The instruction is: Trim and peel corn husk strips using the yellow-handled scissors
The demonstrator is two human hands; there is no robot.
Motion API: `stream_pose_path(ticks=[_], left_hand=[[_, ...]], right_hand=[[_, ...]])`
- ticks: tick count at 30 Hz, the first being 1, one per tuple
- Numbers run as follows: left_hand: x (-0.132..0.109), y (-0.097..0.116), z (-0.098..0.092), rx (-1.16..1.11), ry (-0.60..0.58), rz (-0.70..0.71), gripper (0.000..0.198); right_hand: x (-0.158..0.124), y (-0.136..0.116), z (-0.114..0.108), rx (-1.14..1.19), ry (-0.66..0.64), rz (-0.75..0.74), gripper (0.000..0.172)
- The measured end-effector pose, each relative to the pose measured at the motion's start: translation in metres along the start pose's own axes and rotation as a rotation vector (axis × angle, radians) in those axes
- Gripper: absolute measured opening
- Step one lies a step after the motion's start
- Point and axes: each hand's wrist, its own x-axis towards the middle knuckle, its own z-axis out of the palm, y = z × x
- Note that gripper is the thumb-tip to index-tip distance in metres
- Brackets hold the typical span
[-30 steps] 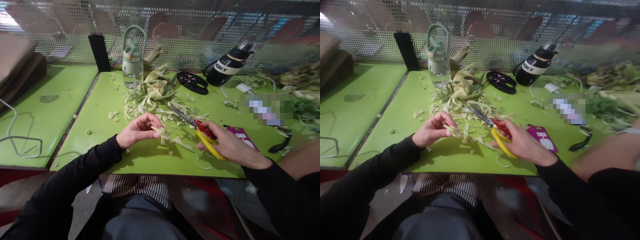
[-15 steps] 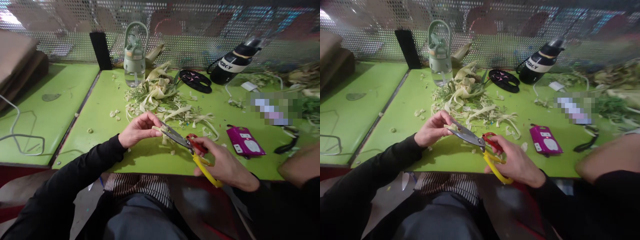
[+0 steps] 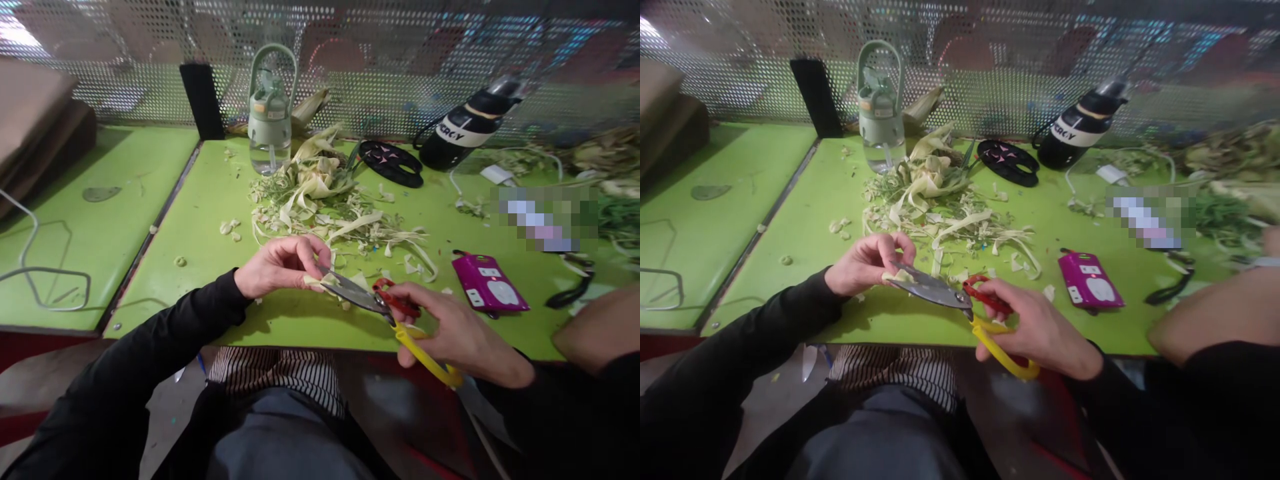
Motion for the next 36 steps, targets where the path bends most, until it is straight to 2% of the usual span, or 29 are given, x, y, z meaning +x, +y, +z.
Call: stream_pose_path(ticks=[5, 11, 18, 23, 28, 31, 33, 36], left_hand=[[-0.001, 0.000, 0.000, 0.010, -0.041, -0.029, 0.029], [-0.001, 0.000, 0.001, -0.003, -0.078, 0.018, 0.029], [0.002, -0.002, 0.004, -0.040, -0.018, -0.030, 0.038], [0.003, -0.001, 0.006, -0.036, 0.035, -0.026, 0.038], [0.002, -0.001, 0.005, -0.048, 0.034, -0.023, 0.033], [0.001, -0.005, 0.003, -0.074, 0.042, -0.002, 0.028], [0.002, -0.009, 0.003, -0.123, 0.084, -0.038, 0.025], [0.003, -0.013, 0.003, -0.261, 0.193, -0.139, 0.027]], right_hand=[[0.000, 0.003, -0.001, 0.005, -0.046, 0.021, 0.044], [-0.001, 0.004, -0.002, -0.018, -0.063, 0.009, 0.040], [-0.002, 0.010, 0.002, -0.112, 0.002, -0.025, 0.044], [-0.002, 0.013, 0.004, -0.090, 0.023, 0.000, 0.043], [-0.002, 0.019, 0.008, -0.047, 0.018, 0.029, 0.053], [-0.001, 0.020, 0.010, 0.002, 0.020, 0.078, 0.057], [0.005, 0.018, 0.009, 0.042, 0.026, 0.160, 0.061], [0.022, 0.018, 0.004, -0.114, 0.104, 0.261, 0.065]])
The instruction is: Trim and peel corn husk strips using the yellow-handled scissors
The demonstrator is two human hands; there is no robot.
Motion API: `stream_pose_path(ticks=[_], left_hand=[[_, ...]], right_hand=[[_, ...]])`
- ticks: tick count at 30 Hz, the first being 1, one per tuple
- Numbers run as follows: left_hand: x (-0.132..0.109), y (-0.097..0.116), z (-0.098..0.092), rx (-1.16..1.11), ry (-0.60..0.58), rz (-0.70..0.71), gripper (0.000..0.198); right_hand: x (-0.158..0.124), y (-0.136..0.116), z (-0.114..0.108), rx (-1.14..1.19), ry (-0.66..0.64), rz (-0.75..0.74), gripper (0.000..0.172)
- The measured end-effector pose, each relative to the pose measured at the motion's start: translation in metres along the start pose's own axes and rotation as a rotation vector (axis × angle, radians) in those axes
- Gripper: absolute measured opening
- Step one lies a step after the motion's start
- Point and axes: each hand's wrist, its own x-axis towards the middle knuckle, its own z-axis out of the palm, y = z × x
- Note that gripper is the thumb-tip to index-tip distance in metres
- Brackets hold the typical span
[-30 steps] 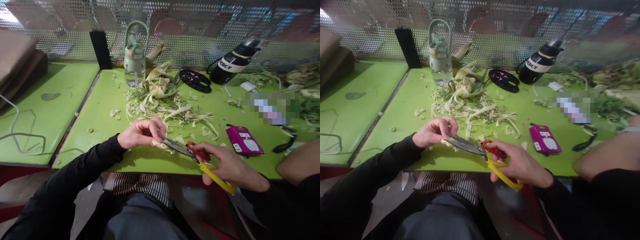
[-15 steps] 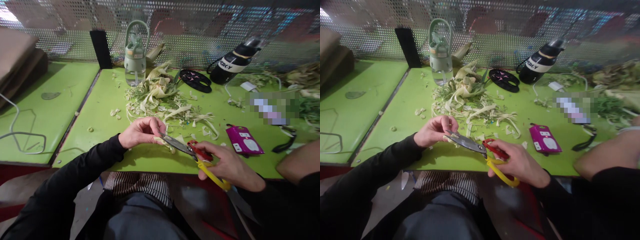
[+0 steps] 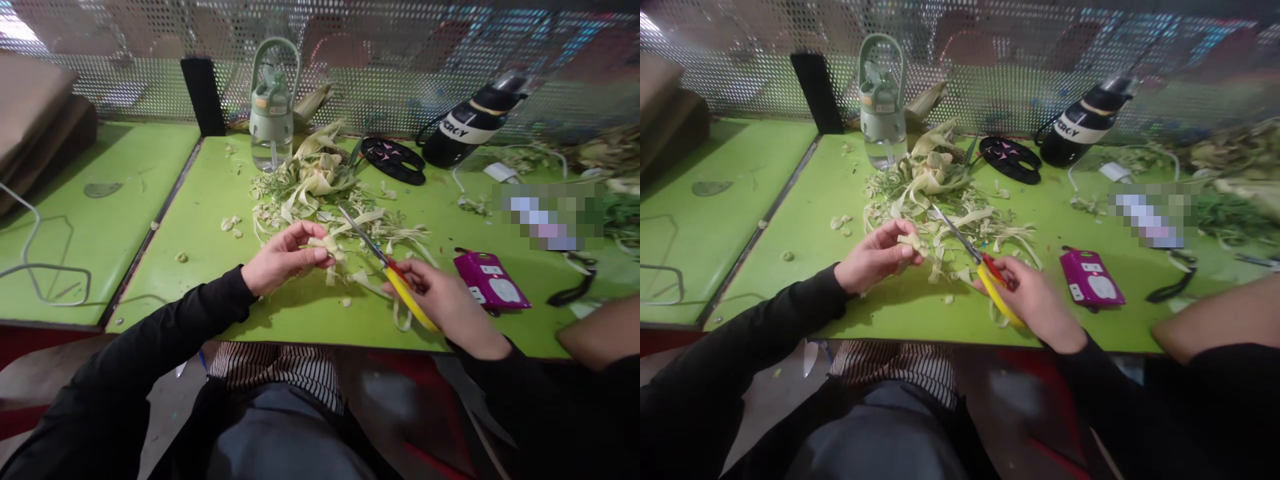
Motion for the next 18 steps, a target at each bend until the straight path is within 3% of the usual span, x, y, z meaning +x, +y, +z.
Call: stream_pose_path(ticks=[4, 6, 8, 11, 14, 18], left_hand=[[0.003, 0.000, 0.000, -0.132, 0.170, -0.071, 0.030], [0.004, 0.000, 0.001, -0.161, 0.255, -0.072, 0.018], [0.005, 0.001, 0.002, -0.183, 0.326, -0.075, 0.012], [0.007, -0.001, 0.005, -0.200, 0.414, -0.094, 0.012], [0.007, -0.005, 0.008, -0.190, 0.455, -0.098, 0.013], [0.006, -0.010, 0.006, -0.113, 0.421, -0.059, 0.022]], right_hand=[[0.032, 0.012, -0.002, -0.410, 0.109, 0.000, 0.065], [0.043, 0.021, 0.000, -0.494, 0.161, -0.096, 0.060], [0.049, 0.024, 0.002, -0.511, 0.293, -0.254, 0.054], [0.047, 0.004, 0.008, -0.360, 0.452, -0.392, 0.040], [0.044, -0.033, 0.020, -0.006, 0.294, -0.446, 0.030], [0.051, -0.068, 0.040, 0.263, 0.251, -0.497, 0.027]])
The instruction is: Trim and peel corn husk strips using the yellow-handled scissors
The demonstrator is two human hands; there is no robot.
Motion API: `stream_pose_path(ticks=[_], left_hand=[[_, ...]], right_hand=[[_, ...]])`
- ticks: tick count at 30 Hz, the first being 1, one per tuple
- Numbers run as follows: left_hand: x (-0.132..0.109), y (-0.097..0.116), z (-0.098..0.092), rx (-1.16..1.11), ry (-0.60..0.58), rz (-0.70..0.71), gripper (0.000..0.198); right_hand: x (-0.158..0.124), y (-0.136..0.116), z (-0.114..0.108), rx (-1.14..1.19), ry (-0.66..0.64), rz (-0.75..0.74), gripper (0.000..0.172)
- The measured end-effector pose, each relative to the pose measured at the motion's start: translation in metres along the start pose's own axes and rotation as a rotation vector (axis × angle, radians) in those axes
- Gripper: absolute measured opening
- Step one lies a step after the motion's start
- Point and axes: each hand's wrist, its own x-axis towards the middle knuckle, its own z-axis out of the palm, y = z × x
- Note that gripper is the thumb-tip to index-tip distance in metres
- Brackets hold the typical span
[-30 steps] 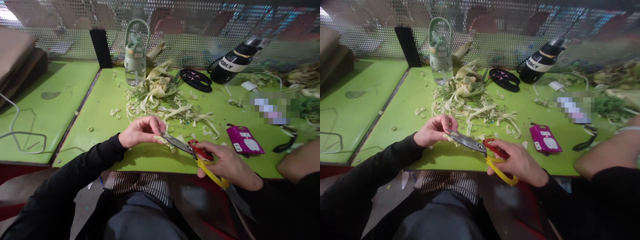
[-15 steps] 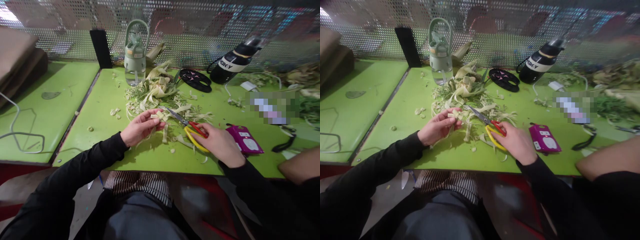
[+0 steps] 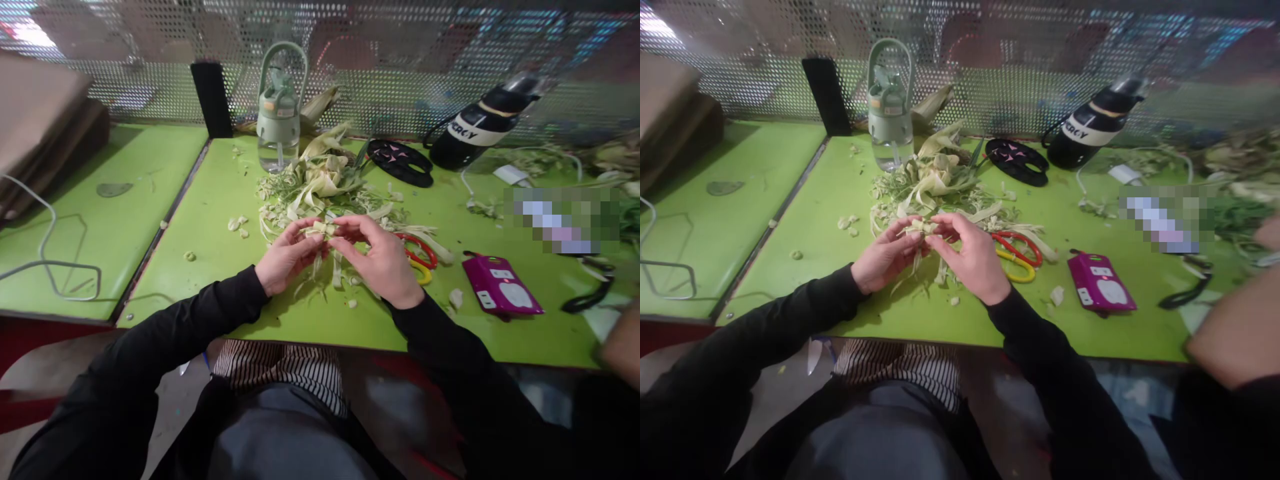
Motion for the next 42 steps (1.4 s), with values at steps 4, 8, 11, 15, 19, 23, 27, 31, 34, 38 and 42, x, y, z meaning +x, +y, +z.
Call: stream_pose_path(ticks=[4, 8, 11, 15, 19, 23, 27, 31, 34, 38, 42], left_hand=[[0.001, 0.000, -0.005, 0.131, -0.050, 0.032, 0.029], [0.003, 0.005, -0.009, 0.295, -0.086, 0.130, 0.020], [0.006, 0.007, -0.011, 0.358, -0.097, 0.201, 0.018], [0.008, 0.005, -0.015, 0.477, -0.140, 0.255, 0.019], [0.005, 0.005, -0.017, 0.822, -0.118, 0.399, 0.016], [0.002, 0.006, -0.017, 1.247, -0.029, 0.601, 0.010], [0.005, 0.008, -0.016, 1.091, -0.066, 0.436, 0.012], [0.010, 0.015, -0.014, 0.732, -0.134, 0.165, 0.013], [0.009, 0.019, -0.013, 0.672, -0.153, 0.102, 0.012], [0.003, 0.016, -0.011, 0.759, -0.144, 0.184, 0.012], [0.003, 0.013, -0.010, 0.764, -0.120, 0.296, 0.021]], right_hand=[[0.007, 0.004, 0.012, 0.206, -0.010, 0.080, 0.016], [0.009, 0.007, 0.009, 0.327, -0.038, 0.167, 0.016], [0.009, 0.005, 0.006, 0.367, -0.049, 0.209, 0.017], [0.009, 0.005, 0.004, 0.400, -0.071, 0.239, 0.017], [0.008, 0.007, 0.005, 0.407, -0.076, 0.264, 0.017], [0.005, 0.010, 0.010, 0.416, -0.080, 0.319, 0.022], [0.004, 0.012, 0.010, 0.436, -0.119, 0.328, 0.024], [0.004, 0.011, 0.005, 0.462, -0.153, 0.287, 0.026], [0.004, 0.009, 0.003, 0.447, -0.147, 0.299, 0.024], [0.004, 0.012, 0.005, 0.468, -0.134, 0.325, 0.027], [0.004, 0.019, 0.008, 0.583, -0.070, 0.344, 0.031]])
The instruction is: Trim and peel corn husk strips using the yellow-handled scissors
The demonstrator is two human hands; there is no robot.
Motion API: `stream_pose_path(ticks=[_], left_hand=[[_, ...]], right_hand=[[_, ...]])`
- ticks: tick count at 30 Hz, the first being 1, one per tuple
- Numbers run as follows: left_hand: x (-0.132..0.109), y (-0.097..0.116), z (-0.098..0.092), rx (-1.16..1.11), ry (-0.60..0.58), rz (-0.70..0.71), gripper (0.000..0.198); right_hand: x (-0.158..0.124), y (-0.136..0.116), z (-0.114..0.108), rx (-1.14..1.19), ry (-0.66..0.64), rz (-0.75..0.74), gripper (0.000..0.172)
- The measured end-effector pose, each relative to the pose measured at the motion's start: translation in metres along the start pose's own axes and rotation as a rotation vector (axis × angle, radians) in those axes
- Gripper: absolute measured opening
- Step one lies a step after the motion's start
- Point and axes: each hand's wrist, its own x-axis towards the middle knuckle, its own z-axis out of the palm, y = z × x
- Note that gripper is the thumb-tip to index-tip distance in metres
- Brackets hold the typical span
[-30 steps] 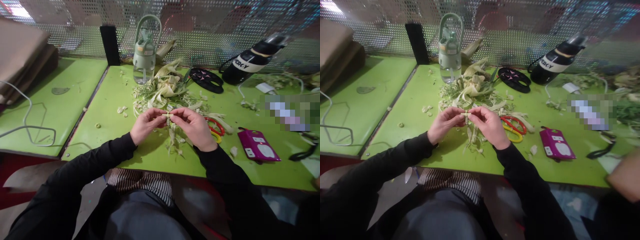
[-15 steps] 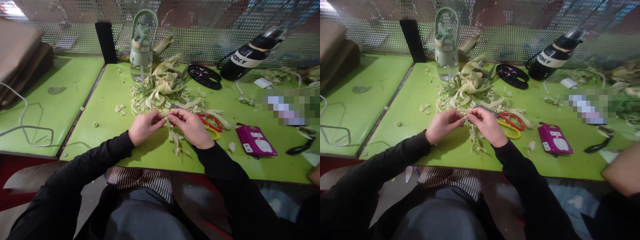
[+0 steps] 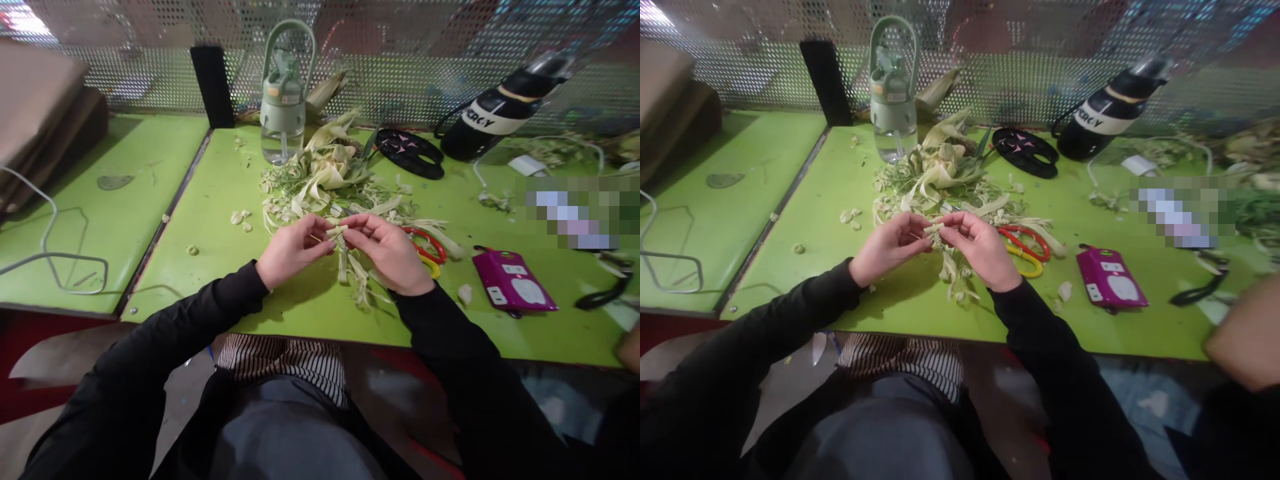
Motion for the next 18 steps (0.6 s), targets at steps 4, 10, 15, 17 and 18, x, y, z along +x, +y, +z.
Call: stream_pose_path(ticks=[4, 10, 15, 17, 18], left_hand=[[0.006, 0.000, -0.005, -0.340, -0.016, -0.141, 0.028], [0.009, 0.004, -0.008, -0.409, -0.004, -0.349, 0.005], [0.011, 0.006, -0.006, -0.477, 0.118, -0.383, 0.012], [0.012, 0.006, -0.007, -0.519, 0.160, -0.384, 0.011], [0.013, 0.006, -0.007, -0.528, 0.170, -0.380, 0.011]], right_hand=[[0.004, 0.009, 0.001, 0.076, 0.069, -0.030, 0.030], [0.006, 0.015, 0.010, 0.109, 0.133, -0.055, 0.029], [0.006, 0.014, 0.013, 0.164, 0.165, -0.029, 0.033], [0.006, 0.011, 0.012, 0.162, 0.192, 0.010, 0.036], [0.005, 0.010, 0.012, 0.140, 0.186, 0.031, 0.038]])
